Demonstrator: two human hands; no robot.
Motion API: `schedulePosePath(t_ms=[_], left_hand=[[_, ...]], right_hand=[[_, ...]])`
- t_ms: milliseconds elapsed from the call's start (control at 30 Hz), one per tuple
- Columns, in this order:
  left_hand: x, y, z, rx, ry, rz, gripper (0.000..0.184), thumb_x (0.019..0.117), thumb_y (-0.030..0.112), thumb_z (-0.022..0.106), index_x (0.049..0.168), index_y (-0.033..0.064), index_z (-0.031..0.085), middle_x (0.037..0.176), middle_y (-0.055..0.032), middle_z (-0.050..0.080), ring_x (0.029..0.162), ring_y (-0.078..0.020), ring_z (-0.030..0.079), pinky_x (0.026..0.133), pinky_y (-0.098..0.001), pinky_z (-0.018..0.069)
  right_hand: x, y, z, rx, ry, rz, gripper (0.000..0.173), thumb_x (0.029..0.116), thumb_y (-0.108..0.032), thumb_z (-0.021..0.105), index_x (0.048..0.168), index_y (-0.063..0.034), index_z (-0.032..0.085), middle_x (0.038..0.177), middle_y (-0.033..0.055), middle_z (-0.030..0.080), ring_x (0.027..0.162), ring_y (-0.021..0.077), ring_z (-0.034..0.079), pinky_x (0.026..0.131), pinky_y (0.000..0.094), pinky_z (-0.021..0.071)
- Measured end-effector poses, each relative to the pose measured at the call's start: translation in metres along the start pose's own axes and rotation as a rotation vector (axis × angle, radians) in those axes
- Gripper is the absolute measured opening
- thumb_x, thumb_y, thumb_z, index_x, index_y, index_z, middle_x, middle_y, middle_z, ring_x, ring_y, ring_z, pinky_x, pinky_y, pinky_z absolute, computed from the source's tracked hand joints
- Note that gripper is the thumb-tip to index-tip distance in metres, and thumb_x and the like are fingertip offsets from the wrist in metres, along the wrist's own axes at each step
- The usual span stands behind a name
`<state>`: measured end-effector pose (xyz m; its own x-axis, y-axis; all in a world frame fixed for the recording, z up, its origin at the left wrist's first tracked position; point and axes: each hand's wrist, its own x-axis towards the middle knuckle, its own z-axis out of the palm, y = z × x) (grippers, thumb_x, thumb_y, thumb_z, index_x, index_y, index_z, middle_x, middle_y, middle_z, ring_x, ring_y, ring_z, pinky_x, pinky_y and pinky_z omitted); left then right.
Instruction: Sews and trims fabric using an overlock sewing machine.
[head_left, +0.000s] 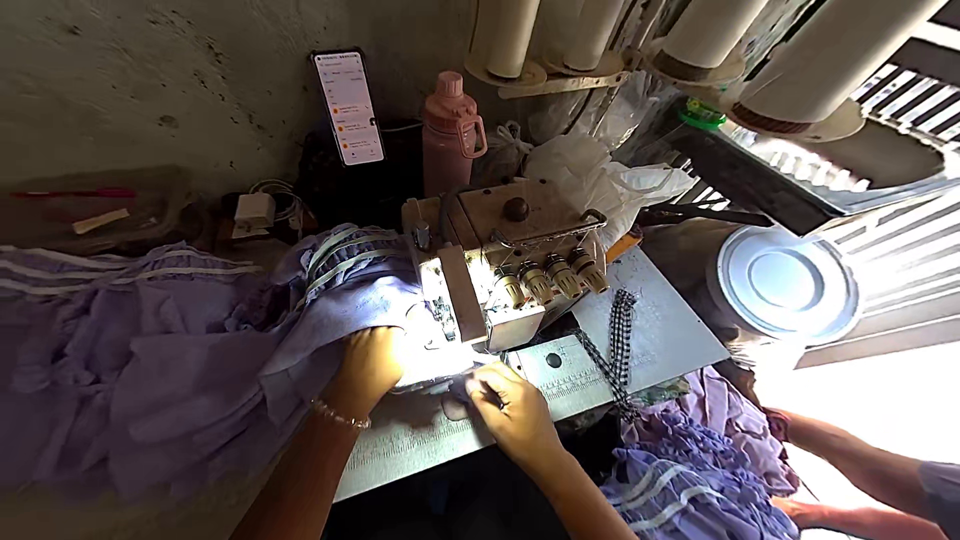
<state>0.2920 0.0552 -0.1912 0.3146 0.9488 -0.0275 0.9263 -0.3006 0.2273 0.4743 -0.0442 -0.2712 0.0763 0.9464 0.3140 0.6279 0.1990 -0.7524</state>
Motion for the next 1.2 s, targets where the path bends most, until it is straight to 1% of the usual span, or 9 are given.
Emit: schedulePosePath(t_ms=[67,167,333,533,633,800,1033,1133,1200], left_hand=[[0.008,-0.006,0.008,-0.031,0.097,-0.037,0.041,0.1080,0.027,0.047,0.113,-0.0072,0.070,0.111,-0.0309,0.070,0.113,-0.0481,0.066,0.095,-0.0646,0.0480],[0.009,-0.010,0.010,-0.063,0.168,-0.107,0.049,0.1109,0.031,0.039,0.116,-0.0079,0.069,0.116,-0.0307,0.069,0.118,-0.0464,0.064,0.099,-0.0628,0.0466],[-0.002,-0.028,0.023,-0.131,0.486,-0.135,0.051,0.1077,0.032,0.041,0.114,-0.0087,0.070,0.115,-0.0312,0.070,0.118,-0.0473,0.065,0.100,-0.0651,0.0464],[-0.037,-0.047,0.012,-0.306,0.678,-0.134,0.051,0.1075,0.032,0.044,0.116,-0.0120,0.068,0.116,-0.0324,0.069,0.120,-0.0442,0.064,0.104,-0.0604,0.0461],[-0.049,-0.043,0.010,-0.827,0.746,-0.012,0.041,0.1065,0.023,0.046,0.124,-0.0105,0.062,0.121,-0.0127,0.070,0.122,-0.0086,0.062,0.109,-0.0268,0.0462],[-0.058,-0.020,0.010,-1.385,0.735,0.176,0.032,0.1072,0.019,0.043,0.125,-0.0042,0.057,0.117,-0.0028,0.075,0.118,-0.0133,0.068,0.109,-0.0330,0.0514],[-0.075,-0.010,0.010,-1.515,0.726,0.181,0.014,0.1034,0.021,0.057,0.109,0.0118,0.065,0.096,0.0028,0.075,0.097,-0.0148,0.073,0.095,-0.0347,0.0586],[-0.131,0.000,0.000,-1.587,0.443,0.229,0.018,0.1033,0.037,0.057,0.103,0.0272,0.072,0.087,0.0122,0.072,0.080,-0.0019,0.070,0.078,-0.0230,0.0602],[-0.176,0.014,-0.006,-1.582,0.140,0.231,0.019,0.1032,0.020,0.057,0.103,0.0055,0.068,0.082,0.0044,0.068,0.074,-0.0009,0.064,0.070,-0.0218,0.0550]], right_hand=[[0.004,-0.005,-0.008,-0.153,-0.269,0.085,0.022,0.0929,-0.016,0.062,0.103,-0.0040,0.077,0.118,0.0124,0.073,0.104,0.0307,0.071,0.081,0.0557,0.0567],[0.032,-0.019,-0.012,-0.406,-0.732,0.313,0.034,0.1035,-0.024,0.051,0.120,-0.0008,0.070,0.126,0.0188,0.067,0.119,0.0373,0.064,0.095,0.0602,0.0484],[0.071,-0.022,-0.001,-0.655,-1.086,0.446,0.040,0.1007,-0.031,0.057,0.109,0.0068,0.068,0.122,0.0271,0.066,0.119,0.0440,0.061,0.094,0.0652,0.0451],[0.048,-0.057,-0.047,-0.642,-0.782,0.263,0.041,0.1038,-0.036,0.055,0.112,0.0007,0.070,0.105,0.0241,0.071,0.105,0.0417,0.069,0.084,0.0598,0.0517],[0.021,-0.064,-0.065,-0.344,-0.352,-0.152,0.055,0.0992,-0.060,0.050,0.100,-0.0087,0.070,0.068,0.0062,0.063,0.060,0.0242,0.065,0.050,0.0445,0.0503],[0.043,-0.085,-0.016,-0.351,0.064,-0.425,0.024,0.0960,-0.022,0.062,0.113,-0.0100,0.074,0.080,0.0052,0.070,0.061,0.0206,0.068,0.050,0.0364,0.0537],[0.060,-0.088,0.025,-0.325,0.049,-0.360,0.016,0.0951,-0.015,0.065,0.103,-0.0085,0.076,0.086,0.0096,0.073,0.072,0.0248,0.073,0.056,0.0421,0.0577],[0.035,-0.079,0.007,0.360,-0.124,-0.106,0.029,0.1055,-0.016,0.049,0.123,0.0009,0.066,0.096,-0.0019,0.070,0.070,0.0006,0.060,0.063,0.0178,0.0515],[0.018,-0.087,0.002,0.963,-0.266,0.304,0.043,0.1098,-0.037,0.037,0.128,-0.0021,0.054,0.080,-0.0102,0.065,0.053,-0.0072,0.049,0.047,0.0098,0.0409]])
